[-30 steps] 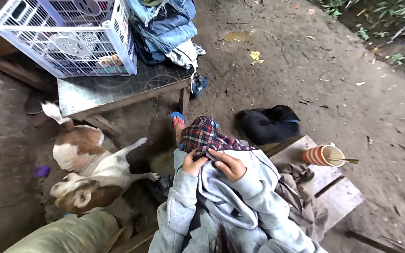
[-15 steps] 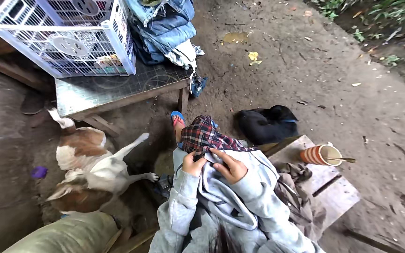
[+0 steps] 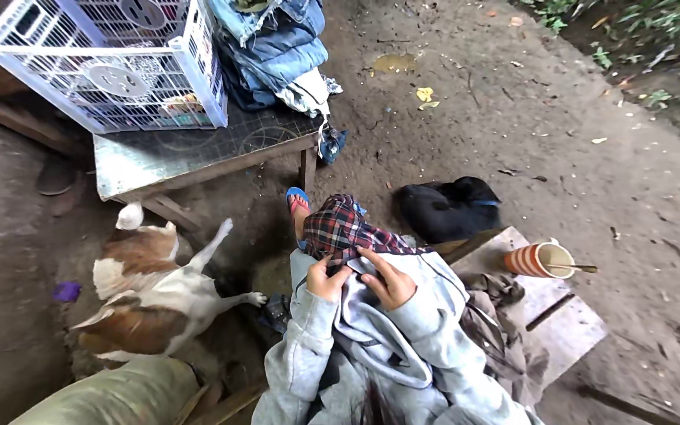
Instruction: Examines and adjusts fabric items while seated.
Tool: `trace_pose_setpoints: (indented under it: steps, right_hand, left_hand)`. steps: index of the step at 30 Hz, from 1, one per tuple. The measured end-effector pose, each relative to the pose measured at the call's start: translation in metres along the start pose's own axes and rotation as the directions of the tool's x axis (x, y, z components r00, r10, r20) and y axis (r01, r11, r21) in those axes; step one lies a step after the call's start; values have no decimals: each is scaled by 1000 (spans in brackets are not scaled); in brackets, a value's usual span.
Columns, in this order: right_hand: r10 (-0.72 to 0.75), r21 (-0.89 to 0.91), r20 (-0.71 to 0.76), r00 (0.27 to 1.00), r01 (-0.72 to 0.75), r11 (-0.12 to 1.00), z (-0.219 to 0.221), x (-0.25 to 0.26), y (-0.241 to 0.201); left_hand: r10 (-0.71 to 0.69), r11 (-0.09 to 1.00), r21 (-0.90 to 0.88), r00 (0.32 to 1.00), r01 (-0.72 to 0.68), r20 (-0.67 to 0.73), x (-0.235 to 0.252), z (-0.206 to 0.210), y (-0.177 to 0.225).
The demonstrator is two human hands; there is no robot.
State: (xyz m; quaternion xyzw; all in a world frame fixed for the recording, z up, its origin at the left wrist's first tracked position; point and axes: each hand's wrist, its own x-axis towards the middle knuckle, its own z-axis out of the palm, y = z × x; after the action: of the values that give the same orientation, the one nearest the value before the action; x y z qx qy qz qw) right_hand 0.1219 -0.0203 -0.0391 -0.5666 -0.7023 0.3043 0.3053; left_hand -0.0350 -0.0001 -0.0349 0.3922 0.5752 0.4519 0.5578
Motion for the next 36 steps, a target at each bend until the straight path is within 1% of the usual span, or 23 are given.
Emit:
trace_pose_setpoints:
  steps: [3, 5, 6, 8, 10, 12, 13, 15, 18, 20, 23, 25, 27, 30, 34, 36]
  right_hand:
    - [-48, 3, -39, 998, 48, 999, 5, 1, 5]
    - [-101, 45, -68, 993, 105, 993, 8, 3, 11]
    - [-128, 97, -71, 989, 134, 986, 8, 3, 15]
    - [-151, 272, -28, 988, 153, 950, 6, 5, 20]
    - [-99, 443, 60, 993, 62, 894, 0, 7, 19]
    - [-49, 514, 123, 991, -22, 858, -5, 8, 16]
    - [-41, 526, 129, 991, -34, 850, -6, 8, 15]
    - [-45, 516, 109, 993, -18, 856, -5, 8, 14]
    - [-83, 434, 31, 996, 61, 899, 1, 7, 17]
    - [-129, 339, 15, 991, 117, 934, 2, 6, 18]
    - [-120, 130, 1, 993, 118, 984, 3, 3, 14]
    - [-74, 48, 41, 996, 72, 996, -1, 0, 8]
    - [-39, 15, 64, 997, 38, 999, -4, -2, 4]
    - [-31, -13, 26, 999, 32, 999, -2, -5, 4]
    - [-20, -8, -11, 1000, 20, 1000, 2, -4, 2]
    - [-33, 73, -18, 999, 34, 997, 5, 0, 6]
  left_hand:
    - [-11, 1000, 21, 1000, 10, 19, -2, 4, 0]
    - [-8, 1000, 27, 999, 8, 32, -2, 4, -1]
    - [-6, 1000, 30, 999, 5, 38, -2, 3, 0]
    - [18, 997, 68, 999, -21, 47, -1, -1, -1]
    - [88, 983, 157, 994, -96, 58, -1, -4, -2]
    - [165, 957, 231, 984, -176, 64, -2, -4, -3]
    - [172, 954, 239, 983, -182, 62, -2, -3, -2]
    - [123, 971, 200, 991, -131, 49, -2, 0, 1]
    - [-24, 996, 92, 999, 19, 49, -2, 2, 7]
    - [-76, 996, 54, 996, 73, 55, -1, 2, 7]
    - [-114, 993, -8, 993, 114, 26, 0, 3, 5]
    - [-122, 992, -42, 993, 122, 8, 1, 2, 3]
    - [-110, 993, -53, 994, 109, -14, 1, 2, 3]
    - [-73, 996, -58, 997, 71, -31, -1, 3, 2]
    - [-29, 999, 29, 999, 30, -27, -2, 6, -2]
    - [-25, 998, 66, 1000, 25, -6, -3, 7, -3]
